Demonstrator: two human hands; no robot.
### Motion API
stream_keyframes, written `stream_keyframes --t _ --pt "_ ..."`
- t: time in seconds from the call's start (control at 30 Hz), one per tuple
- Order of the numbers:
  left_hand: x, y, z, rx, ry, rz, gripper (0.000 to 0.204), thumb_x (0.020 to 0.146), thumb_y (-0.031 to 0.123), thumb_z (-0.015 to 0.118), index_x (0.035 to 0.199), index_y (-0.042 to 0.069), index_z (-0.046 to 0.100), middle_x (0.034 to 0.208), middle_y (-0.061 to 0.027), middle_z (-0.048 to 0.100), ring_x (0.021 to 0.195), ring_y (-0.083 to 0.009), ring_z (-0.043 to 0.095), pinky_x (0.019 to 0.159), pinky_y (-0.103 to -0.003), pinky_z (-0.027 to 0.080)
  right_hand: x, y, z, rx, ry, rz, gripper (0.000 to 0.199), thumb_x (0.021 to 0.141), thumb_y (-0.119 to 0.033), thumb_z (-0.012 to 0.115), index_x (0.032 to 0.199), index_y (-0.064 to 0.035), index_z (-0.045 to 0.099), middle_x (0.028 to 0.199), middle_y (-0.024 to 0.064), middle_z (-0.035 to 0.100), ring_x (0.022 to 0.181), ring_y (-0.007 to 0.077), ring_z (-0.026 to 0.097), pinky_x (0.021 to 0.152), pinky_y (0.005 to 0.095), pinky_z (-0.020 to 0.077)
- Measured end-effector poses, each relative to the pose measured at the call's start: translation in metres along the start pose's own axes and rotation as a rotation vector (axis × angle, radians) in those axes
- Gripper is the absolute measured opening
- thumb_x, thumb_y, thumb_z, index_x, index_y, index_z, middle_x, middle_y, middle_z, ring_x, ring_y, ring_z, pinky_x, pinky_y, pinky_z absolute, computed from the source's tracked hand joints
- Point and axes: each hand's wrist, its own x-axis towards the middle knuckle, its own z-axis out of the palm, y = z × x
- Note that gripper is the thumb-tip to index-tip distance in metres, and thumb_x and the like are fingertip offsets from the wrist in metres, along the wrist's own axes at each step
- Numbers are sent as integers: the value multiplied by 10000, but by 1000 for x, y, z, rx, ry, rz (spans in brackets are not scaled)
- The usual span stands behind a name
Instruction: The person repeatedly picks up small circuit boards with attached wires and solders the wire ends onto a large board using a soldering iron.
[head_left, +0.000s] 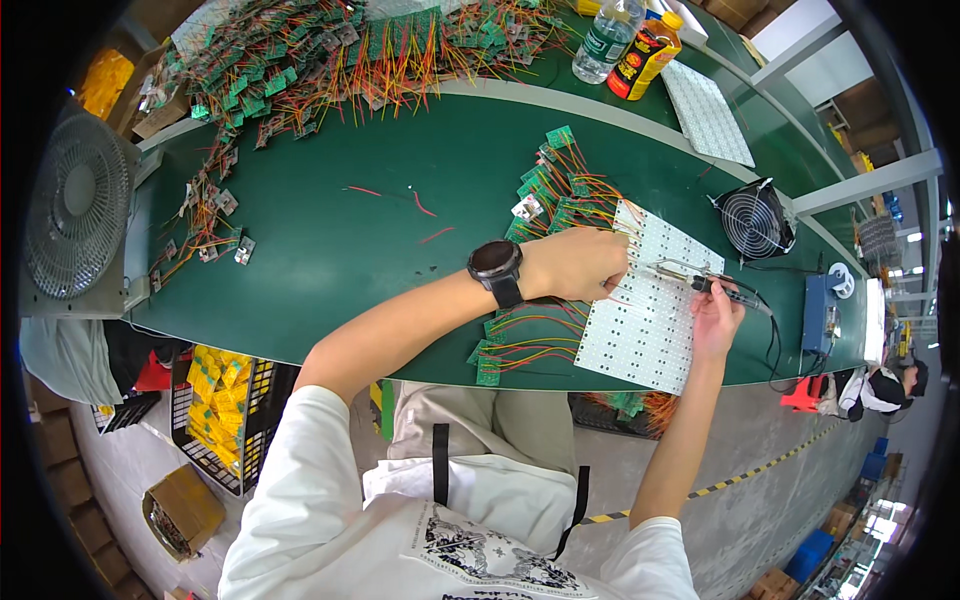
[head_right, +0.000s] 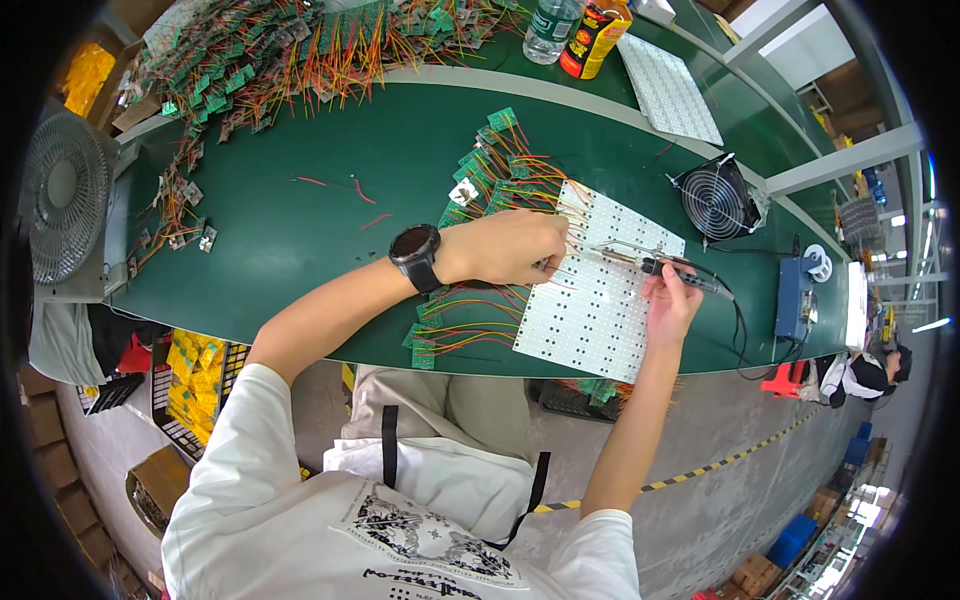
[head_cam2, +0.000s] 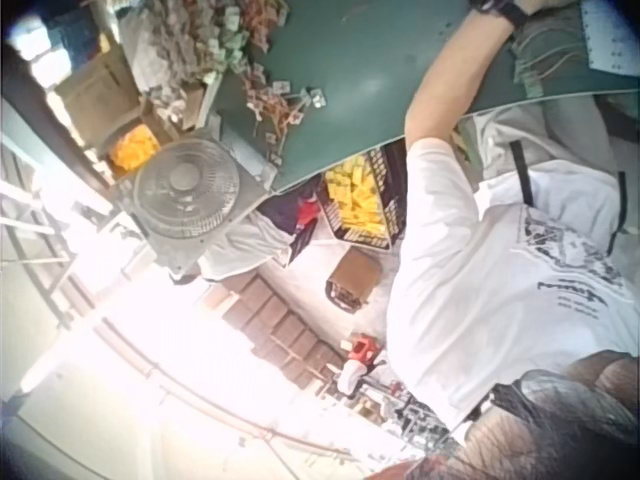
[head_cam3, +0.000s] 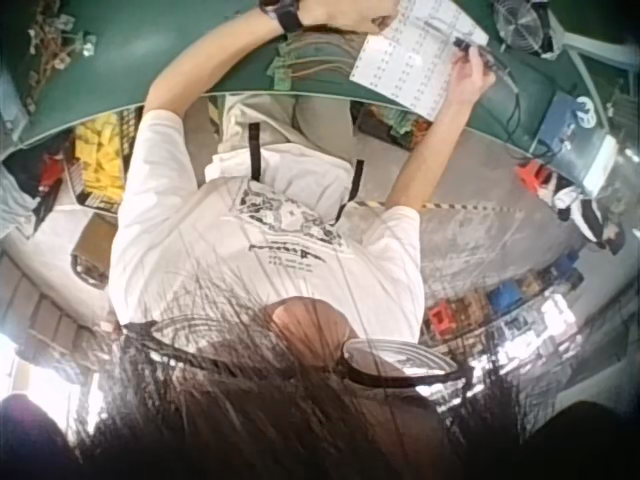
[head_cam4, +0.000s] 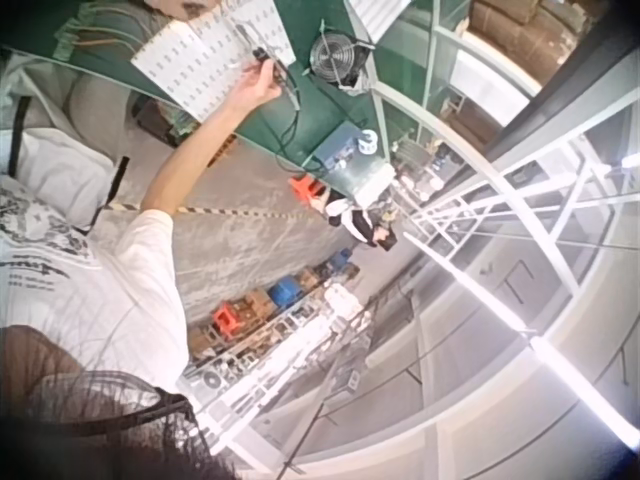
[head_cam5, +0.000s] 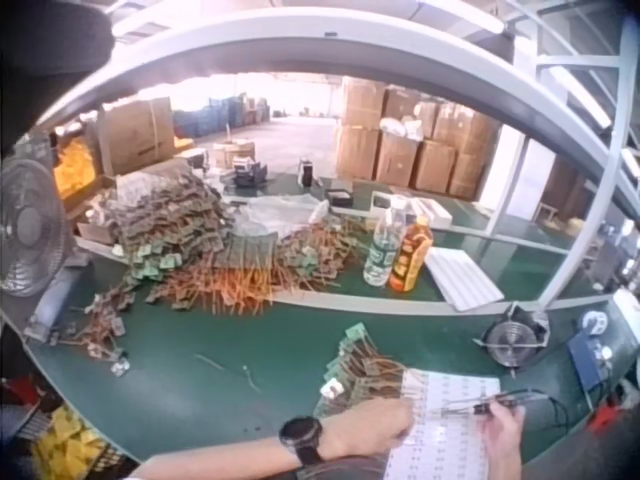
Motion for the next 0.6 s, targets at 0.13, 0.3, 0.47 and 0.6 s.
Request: stream_keyframes --t 0.13,0.3,0.47,0.6 --pt "3 12 6 85 421 252 81 780 93 686 781 22 646 950 -126 604 1015 -313 551 917 -428 420 4 1 -7 9 23 0 153 866 -46 638 992 39 617 850 125 670 596 161 601 501 296 460" --pt "8 12 6 -146 203 127 129 801 75 665 886 -16 630 847 -151 633 890 -329 607 827 -418 472 5 3 -7 24 41 9 152 870 -48 640 993 38 621 855 115 664 612 157 601 497 292 455" --pt "7 14 13 -198 205 90 122 820 53 624 892 -45 631 788 -185 659 752 -355 641 711 -431 497 4 1 -9 21 23 6 146 870 -47 640 981 46 627 845 112 661 612 155 603 501 292 457" --pt "6 17 12 -14 281 115 107 826 80 615 822 -17 660 797 -166 666 756 -365 633 714 -444 489 4 2 -5 25 27 14 152 867 -52 645 977 51 628 824 111 659 606 155 601 505 290 459"
